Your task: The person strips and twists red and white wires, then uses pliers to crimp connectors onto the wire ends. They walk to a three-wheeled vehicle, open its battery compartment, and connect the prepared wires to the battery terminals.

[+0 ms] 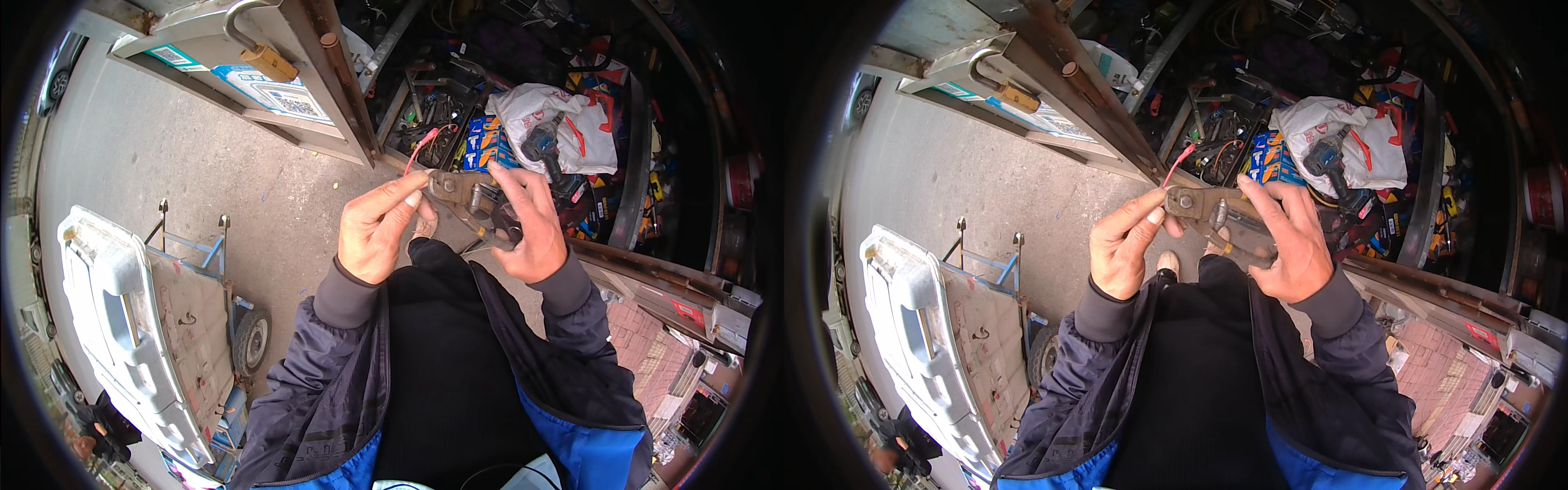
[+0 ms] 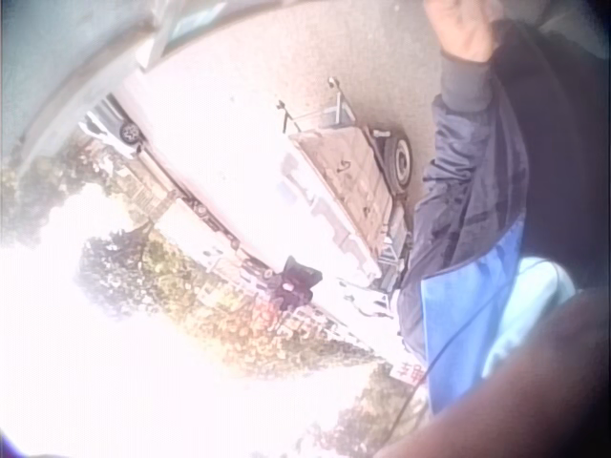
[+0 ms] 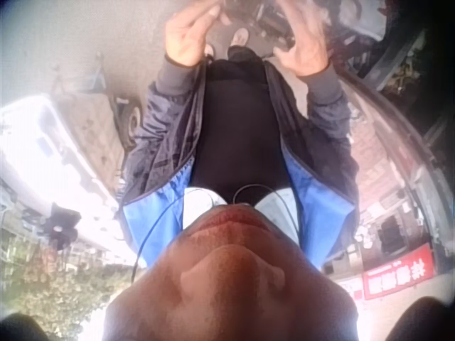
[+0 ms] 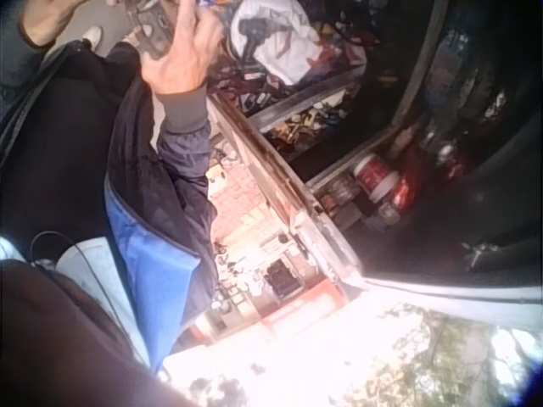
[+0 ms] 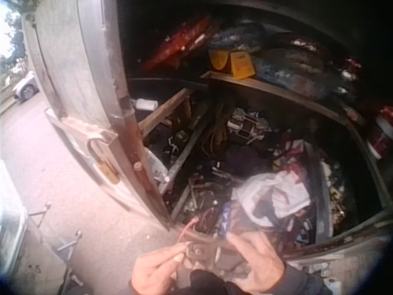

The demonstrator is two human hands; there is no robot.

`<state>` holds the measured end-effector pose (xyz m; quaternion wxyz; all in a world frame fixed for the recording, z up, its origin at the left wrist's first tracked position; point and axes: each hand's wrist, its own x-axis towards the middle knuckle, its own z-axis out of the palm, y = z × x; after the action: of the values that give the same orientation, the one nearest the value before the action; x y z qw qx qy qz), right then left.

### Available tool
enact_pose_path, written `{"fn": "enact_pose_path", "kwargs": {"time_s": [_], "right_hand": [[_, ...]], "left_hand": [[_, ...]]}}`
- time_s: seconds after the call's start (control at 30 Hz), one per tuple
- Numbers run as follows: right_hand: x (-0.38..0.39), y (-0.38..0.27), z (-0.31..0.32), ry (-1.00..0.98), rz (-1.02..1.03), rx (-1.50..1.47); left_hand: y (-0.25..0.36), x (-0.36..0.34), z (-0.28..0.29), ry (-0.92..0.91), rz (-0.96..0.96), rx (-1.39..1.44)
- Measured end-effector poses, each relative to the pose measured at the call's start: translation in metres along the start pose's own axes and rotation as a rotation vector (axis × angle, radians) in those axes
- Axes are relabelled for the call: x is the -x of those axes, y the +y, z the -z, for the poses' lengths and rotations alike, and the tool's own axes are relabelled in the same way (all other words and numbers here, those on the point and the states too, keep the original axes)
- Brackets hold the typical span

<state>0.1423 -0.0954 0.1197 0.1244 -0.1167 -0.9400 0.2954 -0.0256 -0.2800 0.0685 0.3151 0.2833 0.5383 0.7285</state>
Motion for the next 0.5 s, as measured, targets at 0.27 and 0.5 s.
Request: {"fn": "enact_pose_path", "kwargs": {"time_s": [0.27, 0.5], "right_hand": [[0.002, -0.008, 0.004, -0.296, -0.258, -0.449], [0.003, -0.009, -0.005, -0.079, -0.069, 0.072]], "left_hand": [[0.003, -0.001, 0.003, -0.032, 0.027, -0.026], [0.005, 0.002, 0.0, 0.011, 0.069, -0.018]]}}
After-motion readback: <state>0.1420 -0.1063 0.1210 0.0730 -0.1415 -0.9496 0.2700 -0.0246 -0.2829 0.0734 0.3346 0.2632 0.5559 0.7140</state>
